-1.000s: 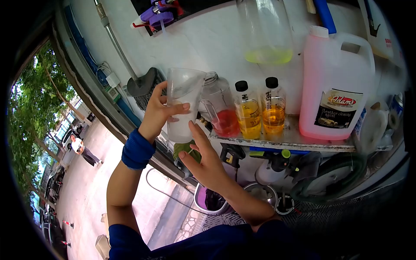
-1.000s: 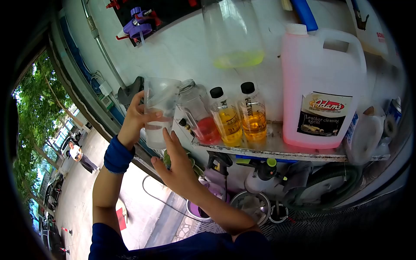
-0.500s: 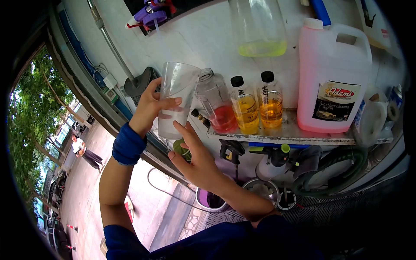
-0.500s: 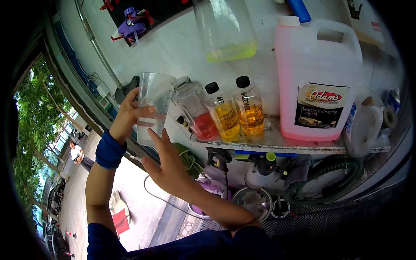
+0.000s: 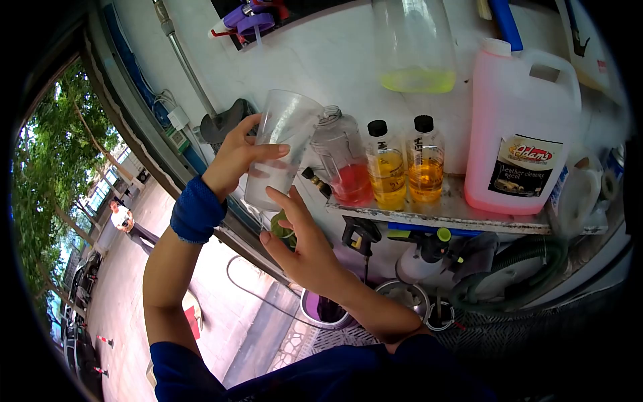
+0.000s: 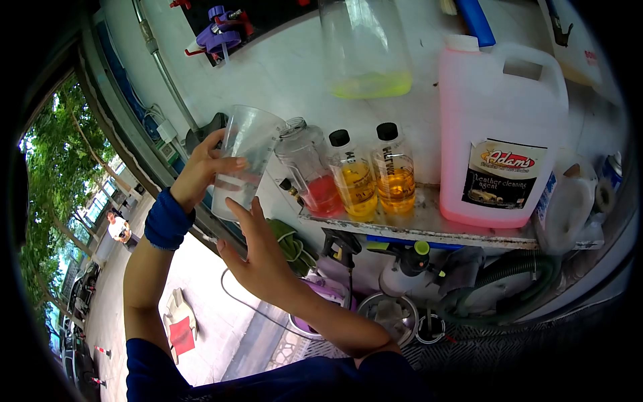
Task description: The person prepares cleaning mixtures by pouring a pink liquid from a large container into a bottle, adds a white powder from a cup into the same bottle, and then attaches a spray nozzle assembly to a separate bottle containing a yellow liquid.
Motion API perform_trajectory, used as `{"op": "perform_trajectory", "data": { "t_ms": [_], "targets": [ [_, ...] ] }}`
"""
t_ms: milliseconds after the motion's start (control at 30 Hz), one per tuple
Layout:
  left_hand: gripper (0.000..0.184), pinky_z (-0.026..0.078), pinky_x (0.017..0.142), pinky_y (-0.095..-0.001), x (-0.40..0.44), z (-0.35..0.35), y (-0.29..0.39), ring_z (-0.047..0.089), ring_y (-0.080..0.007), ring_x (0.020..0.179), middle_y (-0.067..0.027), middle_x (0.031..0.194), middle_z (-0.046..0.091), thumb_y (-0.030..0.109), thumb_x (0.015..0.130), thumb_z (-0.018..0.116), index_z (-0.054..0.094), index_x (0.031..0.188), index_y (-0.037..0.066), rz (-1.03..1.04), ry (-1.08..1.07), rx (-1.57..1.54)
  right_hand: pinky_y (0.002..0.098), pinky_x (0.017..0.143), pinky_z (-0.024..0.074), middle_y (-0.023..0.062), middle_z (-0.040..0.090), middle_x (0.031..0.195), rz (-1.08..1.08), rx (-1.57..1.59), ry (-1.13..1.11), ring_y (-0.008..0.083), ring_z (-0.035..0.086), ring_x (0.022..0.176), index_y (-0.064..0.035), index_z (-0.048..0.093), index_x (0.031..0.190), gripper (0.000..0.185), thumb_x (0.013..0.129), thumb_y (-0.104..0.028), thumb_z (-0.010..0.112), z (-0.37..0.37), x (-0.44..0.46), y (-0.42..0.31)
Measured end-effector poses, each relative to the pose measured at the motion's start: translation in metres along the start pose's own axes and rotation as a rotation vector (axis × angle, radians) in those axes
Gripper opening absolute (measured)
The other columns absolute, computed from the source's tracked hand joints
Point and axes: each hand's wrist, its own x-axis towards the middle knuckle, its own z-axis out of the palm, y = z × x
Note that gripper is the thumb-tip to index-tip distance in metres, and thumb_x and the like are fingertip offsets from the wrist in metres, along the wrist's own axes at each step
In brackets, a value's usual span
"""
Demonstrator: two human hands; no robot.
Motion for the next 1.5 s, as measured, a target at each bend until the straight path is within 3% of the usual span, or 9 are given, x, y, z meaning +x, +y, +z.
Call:
{"op": "perform_trajectory", "data": {
  "t_ms": [100,333,433,600,700,933,1100,1333,1500],
  "targets": [
    [0.090,0.055,0.068,-0.0369,0.001,0.000,0.001,0.070,-0.0262,0.086,-0.0164,0.101,0.067,0.023,0.070,0.080,0.032,0.142,0.000,0.012,0.018,-0.029,0.0512,0.111,0.0224,0.0393,0.026,0.142,0.083,0.121,-0.010,0.0533,0.018,0.138,0.0005,0.031,0.142,0.059,0.092,-0.017,0.057,-0.001,0.001,-0.009],
    [0.090,0.055,0.068,-0.0358,0.001,-0.004,0.005,0.069,-0.0262,0.086,-0.0184,0.103,0.064,0.023,0.071,0.080,0.032,0.142,-0.001,-0.015,0.003,-0.036,0.0488,0.109,0.0259,0.0389,0.025,0.143,0.045,0.035,-0.048,0.0536,0.016,0.139,-0.0002,0.032,0.142,0.057,0.093,-0.017,0.057,-0.001,0.003,-0.008],
    [0.092,0.055,0.069,-0.0360,0.004,-0.006,0.006,0.069,-0.0266,0.086,-0.0191,0.104,0.064,0.024,0.070,0.080,0.031,0.142,-0.003,0.007,-0.020,-0.033,0.0485,0.110,0.0250,0.0383,0.027,0.142,0.038,0.047,-0.044,0.0532,0.019,0.138,-0.0003,0.034,0.140,0.055,0.093,-0.016,0.057,-0.001,0.005,-0.010],
    [0.078,0.057,0.071,-0.0358,0.005,-0.007,0.009,0.068,-0.0232,0.084,-0.0176,0.095,0.068,0.021,0.072,0.076,0.038,0.137,-0.003,0.048,0.002,0.084,0.0476,0.110,0.0242,0.0372,0.031,0.139,-0.023,0.026,-0.043,0.0506,0.028,0.134,-0.0008,0.039,0.136,0.051,0.092,-0.015,0.058,0.000,0.007,-0.009],
    [0.093,0.056,0.068,-0.0377,0.005,-0.009,0.012,0.069,-0.0274,0.085,-0.0216,0.106,0.063,0.027,0.066,0.082,0.035,0.139,-0.008,0.011,-0.012,0.057,0.0476,0.110,0.0247,0.0378,0.030,0.139,0.003,0.043,-0.055,0.0512,0.028,0.134,-0.0017,0.040,0.136,0.050,0.092,-0.015,0.058,0.001,0.008,-0.012],
    [0.097,0.057,0.067,-0.0384,0.006,-0.012,0.009,0.069,-0.0279,0.087,-0.0237,0.107,0.063,0.028,0.065,0.082,0.033,0.141,-0.007,0.010,-0.009,0.092,0.0466,0.109,0.0275,0.0383,0.028,0.140,0.050,0.008,-0.083,0.0510,0.028,0.134,-0.0029,0.041,0.136,0.049,0.092,-0.016,0.058,0.001,0.008,-0.016],
    [0.091,0.058,0.070,-0.0388,0.007,-0.012,0.014,0.069,-0.0267,0.086,-0.0227,0.111,0.062,0.029,0.065,0.082,0.041,0.137,-0.007,0.028,-0.003,0.133,0.0447,0.103,0.0349,0.0397,0.025,0.142,0.067,0.090,-0.103,0.0491,0.029,0.135,-0.0041,0.042,0.136,0.049,0.093,-0.020,0.058,0.000,0.010,-0.017],
    [0.085,0.057,0.072,-0.0371,0.006,-0.012,0.021,0.066,-0.0238,0.092,-0.0180,0.110,0.063,0.028,0.066,0.082,0.046,0.135,-0.005,-0.007,-0.020,0.144,0.0474,0.103,0.0363,0.0395,0.024,0.143,0.059,0.075,-0.121,0.0515,0.027,0.134,-0.0038,0.042,0.137,0.050,0.092,-0.020,0.058,0.000,0.011,-0.019],
    [0.071,0.055,0.076,-0.0340,0.003,-0.011,0.027,0.064,-0.0231,0.091,-0.0156,0.106,0.064,0.029,0.068,0.077,0.055,0.128,-0.002,0.028,-0.049,0.165,0.0472,0.101,0.0382,0.0338,0.029,0.140,0.022,0.105,-0.111,0.0460,0.036,0.129,-0.0038,0.044,0.135,0.048,0.091,-0.017,0.059,0.002,0.013,-0.022]
  ]
}}
